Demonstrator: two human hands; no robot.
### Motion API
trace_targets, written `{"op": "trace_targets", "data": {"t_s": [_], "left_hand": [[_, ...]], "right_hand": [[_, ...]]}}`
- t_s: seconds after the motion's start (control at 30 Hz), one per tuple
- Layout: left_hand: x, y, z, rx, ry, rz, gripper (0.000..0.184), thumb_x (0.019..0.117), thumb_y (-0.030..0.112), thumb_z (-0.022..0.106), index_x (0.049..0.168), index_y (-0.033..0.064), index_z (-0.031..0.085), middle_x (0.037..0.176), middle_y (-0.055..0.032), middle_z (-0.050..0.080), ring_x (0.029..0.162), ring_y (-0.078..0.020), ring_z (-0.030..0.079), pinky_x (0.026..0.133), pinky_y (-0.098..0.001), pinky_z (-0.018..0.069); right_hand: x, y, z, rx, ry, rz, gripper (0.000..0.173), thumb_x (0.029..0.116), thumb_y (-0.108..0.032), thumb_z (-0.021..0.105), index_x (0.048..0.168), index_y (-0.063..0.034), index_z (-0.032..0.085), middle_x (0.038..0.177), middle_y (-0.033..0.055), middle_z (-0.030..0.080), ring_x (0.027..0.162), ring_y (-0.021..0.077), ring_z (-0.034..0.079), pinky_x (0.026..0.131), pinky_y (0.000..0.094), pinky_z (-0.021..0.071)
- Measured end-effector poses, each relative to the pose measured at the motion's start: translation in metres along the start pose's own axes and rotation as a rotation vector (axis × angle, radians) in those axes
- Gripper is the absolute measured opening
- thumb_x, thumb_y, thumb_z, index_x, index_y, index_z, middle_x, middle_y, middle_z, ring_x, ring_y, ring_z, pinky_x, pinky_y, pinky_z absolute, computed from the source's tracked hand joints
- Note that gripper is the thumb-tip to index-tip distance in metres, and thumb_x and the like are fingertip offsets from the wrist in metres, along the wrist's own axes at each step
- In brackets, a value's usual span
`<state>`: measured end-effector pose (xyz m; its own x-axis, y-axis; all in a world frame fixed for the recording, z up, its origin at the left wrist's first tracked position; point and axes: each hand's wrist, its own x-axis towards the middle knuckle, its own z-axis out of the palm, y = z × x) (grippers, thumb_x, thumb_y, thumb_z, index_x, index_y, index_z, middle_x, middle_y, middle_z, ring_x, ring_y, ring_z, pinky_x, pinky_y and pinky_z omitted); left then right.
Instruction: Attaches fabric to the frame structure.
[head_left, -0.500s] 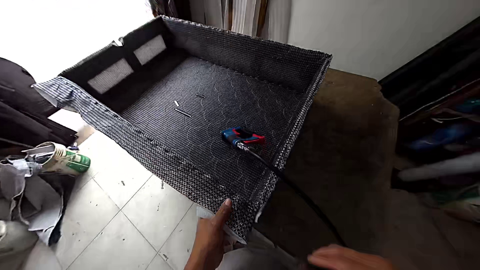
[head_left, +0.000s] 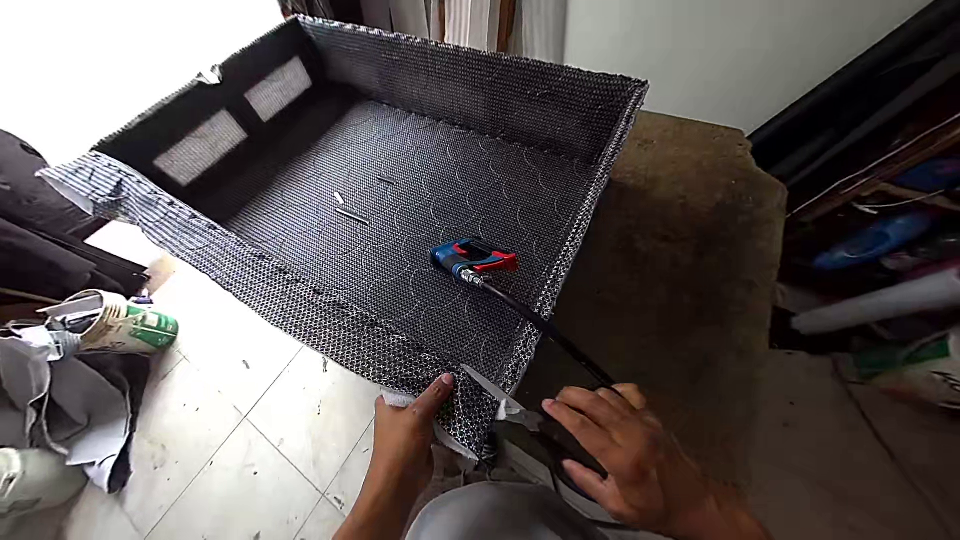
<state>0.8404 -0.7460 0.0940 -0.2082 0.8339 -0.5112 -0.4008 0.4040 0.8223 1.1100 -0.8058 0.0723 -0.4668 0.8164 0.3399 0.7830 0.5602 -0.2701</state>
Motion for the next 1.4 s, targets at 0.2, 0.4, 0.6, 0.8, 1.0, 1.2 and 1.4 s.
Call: {"op": "trace_targets", "data": {"t_s": [0.2, 0.4, 0.6, 0.8, 1.0, 1.2, 1.4], "left_hand": [[0.0, -0.001, 0.001, -0.039, -0.001, -0.002, 0.042, 0.083, -0.007, 0.078, 0.119, -0.0099, 0.057, 0.095, -0.0264, 0.073, 0.081, -0.0339, 0.076, 0.074, -0.0474, 0.0664], [0.003, -0.003, -0.002, -0.047, -0.01, 0.01, 0.046, 0.0792, -0.007, 0.08, 0.118, -0.0116, 0.055, 0.094, -0.0274, 0.072, 0.081, -0.0347, 0.076, 0.074, -0.0479, 0.0667], [0.01, -0.004, -0.01, 0.119, -0.068, 0.12, 0.046, 0.0742, 0.007, 0.086, 0.11, -0.0081, 0.06, 0.088, -0.0182, 0.075, 0.078, -0.0275, 0.077, 0.073, -0.0431, 0.0676], [0.017, 0.0, -0.02, 0.316, -0.132, 0.155, 0.048, 0.0744, 0.019, 0.088, 0.109, -0.0007, 0.061, 0.088, -0.0074, 0.077, 0.081, -0.0169, 0.077, 0.077, -0.0356, 0.0673], [0.026, 0.018, -0.036, 0.656, -0.249, 0.15, 0.056, 0.0748, 0.043, 0.086, 0.109, 0.0054, 0.063, 0.093, 0.0023, 0.074, 0.088, -0.0039, 0.072, 0.084, -0.0287, 0.0624], [0.037, 0.035, -0.044, 0.823, -0.425, 0.211, 0.048, 0.0803, 0.046, 0.08, 0.108, 0.0084, 0.068, 0.096, 0.0032, 0.073, 0.094, -0.0025, 0.07, 0.09, -0.0296, 0.0586], [0.042, 0.051, -0.052, 0.997, -0.558, 0.236, 0.044, 0.0833, 0.047, 0.074, 0.102, 0.0072, 0.07, 0.094, -0.0022, 0.073, 0.094, -0.009, 0.07, 0.088, -0.0345, 0.0567]], "right_hand": [[-0.017, -0.014, -0.01, 0.071, -0.036, 0.04, 0.034, 0.1055, -0.029, 0.053, 0.132, -0.0117, 0.067, 0.117, 0.0118, 0.071, 0.088, 0.0252, 0.069, 0.072, 0.0395, 0.0575], [0.029, -0.028, 0.0, -0.076, -0.045, 0.058, 0.05, 0.0874, -0.041, 0.063, 0.132, -0.0186, 0.065, 0.117, 0.0087, 0.067, 0.092, 0.0269, 0.064, 0.075, 0.0486, 0.0478], [0.03, -0.037, 0.008, -0.015, -0.027, 0.047, 0.035, 0.1021, -0.03, 0.058, 0.131, -0.0134, 0.068, 0.12, 0.0118, 0.071, 0.086, 0.026, 0.068, 0.069, 0.0414, 0.0561], [0.064, -0.039, 0.02, -0.074, -0.034, 0.035, 0.047, 0.0907, -0.034, 0.061, 0.135, -0.0182, 0.065, 0.117, 0.0108, 0.067, 0.09, 0.0282, 0.064, 0.074, 0.0483, 0.0479], [0.061, -0.038, 0.006, -0.063, -0.101, 0.025, 0.036, 0.1003, -0.033, 0.057, 0.129, -0.0146, 0.07, 0.12, 0.0102, 0.072, 0.084, 0.0255, 0.068, 0.068, 0.0405, 0.0541], [0.093, -0.04, 0.023, -0.065, -0.081, -0.011, 0.04, 0.0963, -0.031, 0.059, 0.131, -0.0135, 0.069, 0.114, 0.0112, 0.072, 0.087, 0.027, 0.069, 0.069, 0.0439, 0.0561], [0.11, -0.048, 0.026, -0.135, -0.109, 0.042, 0.052, 0.0896, -0.04, 0.061, 0.136, -0.0177, 0.066, 0.115, 0.0116, 0.069, 0.089, 0.03, 0.065, 0.073, 0.0499, 0.0492]]}}
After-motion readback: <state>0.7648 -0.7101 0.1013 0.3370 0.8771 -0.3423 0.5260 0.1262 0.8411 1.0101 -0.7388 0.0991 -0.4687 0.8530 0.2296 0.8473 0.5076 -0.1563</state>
